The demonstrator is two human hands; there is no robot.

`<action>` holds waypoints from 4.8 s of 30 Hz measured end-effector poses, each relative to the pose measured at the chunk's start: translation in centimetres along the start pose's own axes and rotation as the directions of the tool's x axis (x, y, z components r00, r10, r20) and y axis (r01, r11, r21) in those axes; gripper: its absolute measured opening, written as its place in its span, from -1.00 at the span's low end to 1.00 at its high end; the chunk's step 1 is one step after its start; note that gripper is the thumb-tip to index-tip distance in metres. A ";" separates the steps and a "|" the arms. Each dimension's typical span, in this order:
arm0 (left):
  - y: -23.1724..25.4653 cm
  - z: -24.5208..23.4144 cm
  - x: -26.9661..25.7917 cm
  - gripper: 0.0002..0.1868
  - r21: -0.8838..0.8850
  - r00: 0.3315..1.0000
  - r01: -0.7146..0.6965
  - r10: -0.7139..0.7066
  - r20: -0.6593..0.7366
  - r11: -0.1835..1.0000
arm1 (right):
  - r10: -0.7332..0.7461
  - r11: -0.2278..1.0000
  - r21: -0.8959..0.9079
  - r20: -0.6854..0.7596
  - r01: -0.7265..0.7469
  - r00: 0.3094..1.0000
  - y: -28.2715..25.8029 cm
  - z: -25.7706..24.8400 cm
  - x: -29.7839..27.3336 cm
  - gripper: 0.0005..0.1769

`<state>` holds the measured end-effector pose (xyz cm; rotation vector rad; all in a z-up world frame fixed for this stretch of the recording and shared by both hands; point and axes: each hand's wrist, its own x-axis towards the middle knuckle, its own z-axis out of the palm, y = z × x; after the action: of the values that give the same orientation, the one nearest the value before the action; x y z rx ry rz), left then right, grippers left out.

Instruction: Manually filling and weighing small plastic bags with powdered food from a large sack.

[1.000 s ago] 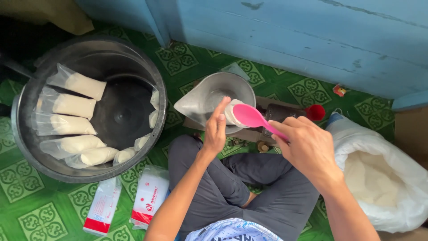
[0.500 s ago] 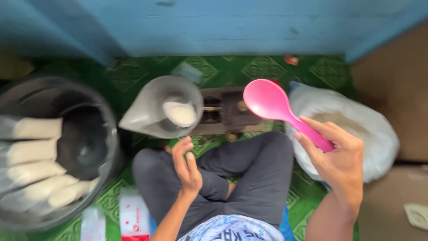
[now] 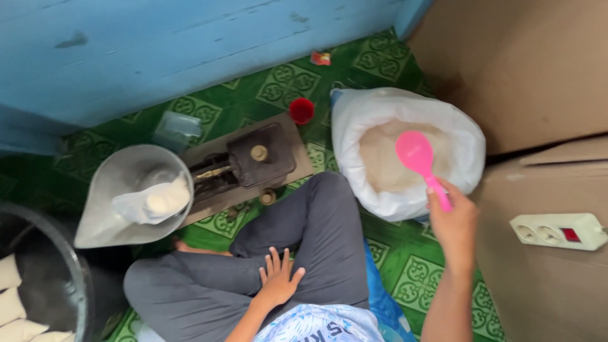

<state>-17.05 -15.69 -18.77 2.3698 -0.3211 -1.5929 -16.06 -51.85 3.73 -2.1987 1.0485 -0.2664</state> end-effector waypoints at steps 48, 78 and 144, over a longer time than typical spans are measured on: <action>-0.3 -1.1 1.4 -0.06 0.139 0.962 0.048 -0.083 0.260 0.989 | 0.283 0.678 0.617 0.284 -0.401 0.916 8.4 6.4 1.0 -0.56; -1.4 0.2 0.3 -0.03 -0.020 0.995 -0.086 0.087 0.054 0.996 | -0.356 0.932 -0.071 0.002 0.356 0.934 -9.2 0.4 -3.7 -0.71; -8.9 -23.1 -13.3 -0.18 -0.060 0.018 -0.785 -0.075 -0.997 0.617 | -0.792 0.467 0.006 0.447 0.884 0.416 -29.5 16.4 -13.1 -0.76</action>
<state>-0.27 -0.72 -1.95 1.8466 -0.0711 0.4177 0.69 -20.84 12.05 -2.6810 -0.4006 -0.1146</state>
